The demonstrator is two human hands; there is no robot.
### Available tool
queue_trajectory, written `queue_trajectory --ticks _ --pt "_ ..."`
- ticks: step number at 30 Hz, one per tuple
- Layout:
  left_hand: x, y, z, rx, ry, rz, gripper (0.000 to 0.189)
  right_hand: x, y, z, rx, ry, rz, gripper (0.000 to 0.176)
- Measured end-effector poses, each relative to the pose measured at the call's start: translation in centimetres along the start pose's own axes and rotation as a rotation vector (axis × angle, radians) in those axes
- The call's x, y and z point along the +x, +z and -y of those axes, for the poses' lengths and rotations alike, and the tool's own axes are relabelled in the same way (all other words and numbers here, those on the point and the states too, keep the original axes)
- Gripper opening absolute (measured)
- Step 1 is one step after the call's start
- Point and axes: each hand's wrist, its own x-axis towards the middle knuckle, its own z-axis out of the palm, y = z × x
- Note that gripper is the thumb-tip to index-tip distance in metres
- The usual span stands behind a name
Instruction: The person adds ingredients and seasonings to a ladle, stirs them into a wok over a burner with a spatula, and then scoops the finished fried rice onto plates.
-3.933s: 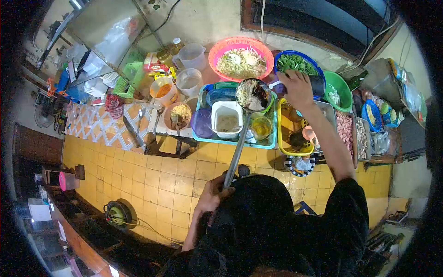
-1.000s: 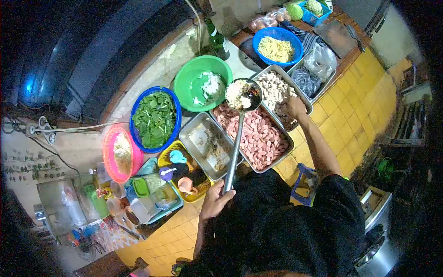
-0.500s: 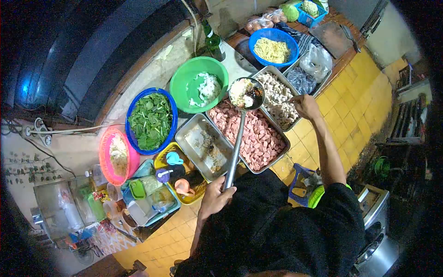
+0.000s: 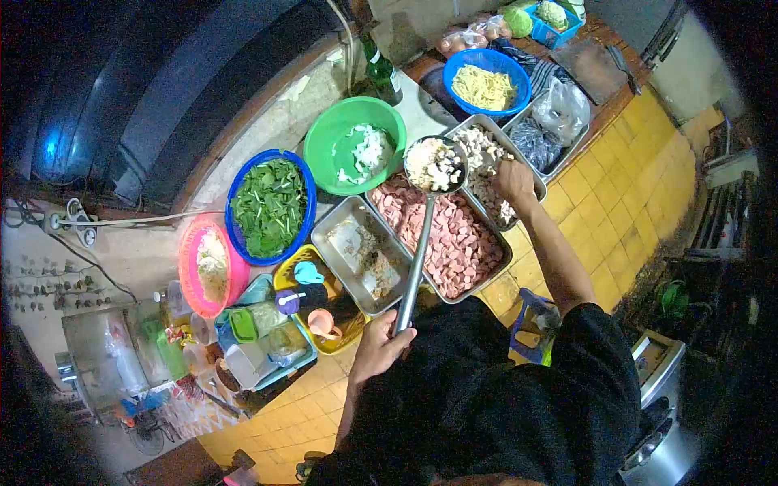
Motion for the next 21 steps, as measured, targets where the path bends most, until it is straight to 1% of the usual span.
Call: queue_trajectory --ticks 1,3,4,5,7,8,10,11,12,13,14,15,17,18,19,21 --pt "-0.1 0.0 0.3 -0.027 -0.002 -0.018 0.015 -0.1 0.2 -0.3 0.001 0.000 0.001 0.012" --pt "-0.3 0.0 0.3 -0.046 -0.037 -0.018 0.015 -0.4 0.4 -1.1 -0.084 -0.087 -0.099 0.014" --pt "-0.3 -0.2 0.1 -0.061 -0.066 -0.022 0.015 -0.6 -1.5 -0.6 -0.038 -0.136 -0.160 0.020" --pt "-0.5 -0.1 0.0 -0.060 -0.066 -0.026 0.015 -0.7 -3.3 0.3 -0.035 -0.138 -0.161 0.020" --pt "-0.7 0.2 -0.1 -0.061 -0.051 -0.078 0.015 -0.8 -5.8 1.7 -0.075 -0.118 -0.034 0.026" --pt "-0.7 0.2 0.0 -0.062 -0.051 -0.076 0.015 -0.7 -3.1 0.9 -0.031 -0.169 -0.084 0.032" --pt "-0.7 0.1 0.2 -0.080 -0.098 -0.051 0.016 0.3 0.2 0.9 -0.027 0.063 0.130 0.025" --pt "-0.8 0.3 0.4 -0.081 -0.096 -0.052 0.016 0.3 2.7 0.3 0.031 0.121 0.074 0.023" --pt "-0.8 0.3 0.7 -0.063 -0.083 -0.057 0.016 0.2 1.6 0.5 0.033 0.118 0.071 0.023" --pt "-0.7 0.2 1.0 -0.045 -0.068 -0.065 0.016 0.0 -0.8 1.1 0.132 0.082 0.160 0.020" --pt "-0.6 0.0 1.7 0.006 -0.013 -0.050 0.017 0.0 -2.2 1.5 0.227 0.043 0.251 0.019" --pt "-0.7 0.1 1.5 0.003 -0.014 -0.053 0.017 -0.1 -2.0 1.1 0.227 0.039 0.252 0.019" --pt "-0.9 0.3 1.0 -0.043 -0.046 -0.056 0.018 -0.6 -1.7 -0.6 0.295 0.043 0.185 0.021" --pt "-0.9 0.4 1.1 -0.047 -0.046 -0.056 0.018 -0.4 -2.5 -0.7 0.306 0.079 0.268 0.021" --pt "-0.9 0.4 1.3 -0.028 -0.035 -0.067 0.018 -0.5 -3.9 -0.5 0.303 0.077 0.269 0.021" --pt "-0.8 0.4 1.3 -0.010 -0.021 -0.078 0.017 -0.9 -6.1 0.0 0.251 0.064 0.181 0.020"
